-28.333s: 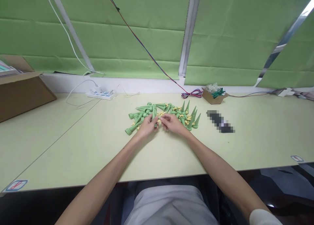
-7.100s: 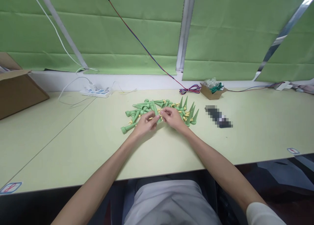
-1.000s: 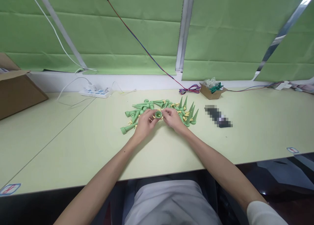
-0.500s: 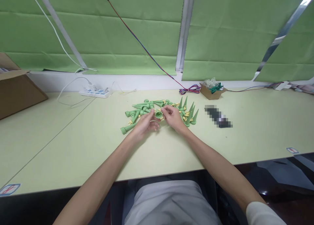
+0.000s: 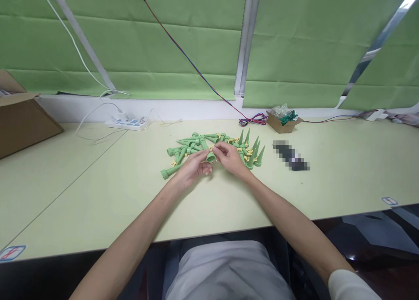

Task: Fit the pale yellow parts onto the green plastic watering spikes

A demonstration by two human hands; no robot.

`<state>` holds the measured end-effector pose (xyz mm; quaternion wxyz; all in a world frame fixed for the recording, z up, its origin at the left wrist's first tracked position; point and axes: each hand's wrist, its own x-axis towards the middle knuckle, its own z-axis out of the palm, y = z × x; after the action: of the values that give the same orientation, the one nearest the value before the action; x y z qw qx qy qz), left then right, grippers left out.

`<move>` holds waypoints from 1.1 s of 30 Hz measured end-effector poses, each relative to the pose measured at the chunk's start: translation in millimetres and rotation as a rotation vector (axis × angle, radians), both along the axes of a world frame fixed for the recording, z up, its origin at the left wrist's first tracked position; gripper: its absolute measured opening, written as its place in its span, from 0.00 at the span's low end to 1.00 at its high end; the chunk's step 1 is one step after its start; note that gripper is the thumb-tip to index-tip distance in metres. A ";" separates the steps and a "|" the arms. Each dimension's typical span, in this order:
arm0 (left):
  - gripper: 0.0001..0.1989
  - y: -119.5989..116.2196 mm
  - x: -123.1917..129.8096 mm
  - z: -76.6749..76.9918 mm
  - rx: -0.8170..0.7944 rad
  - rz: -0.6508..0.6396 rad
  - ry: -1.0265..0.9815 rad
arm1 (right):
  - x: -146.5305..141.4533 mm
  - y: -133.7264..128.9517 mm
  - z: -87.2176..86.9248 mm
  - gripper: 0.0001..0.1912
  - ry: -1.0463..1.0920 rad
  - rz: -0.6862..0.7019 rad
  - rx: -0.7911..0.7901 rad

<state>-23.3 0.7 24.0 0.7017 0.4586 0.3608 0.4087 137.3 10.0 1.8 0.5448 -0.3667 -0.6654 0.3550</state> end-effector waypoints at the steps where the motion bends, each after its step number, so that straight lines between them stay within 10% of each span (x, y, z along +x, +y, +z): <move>1: 0.16 -0.6 0.2 0.0 0.014 0.002 0.006 | 0.2 -0.3 0.2 0.17 -0.007 -0.002 0.004; 27: 0.08 1.6 -3.6 -15.3 0.961 0.246 0.659 | 4.5 3.7 0.3 0.19 -0.134 -0.111 -0.073; 33: 0.10 -0.7 2.1 -16.1 0.862 0.288 0.580 | 2.8 5.0 -1.6 0.19 -0.078 -0.128 -0.100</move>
<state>-21.2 0.0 7.9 0.2581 0.7450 0.3985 0.4686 140.2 15.0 0.2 0.5208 -0.4488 -0.6427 0.3379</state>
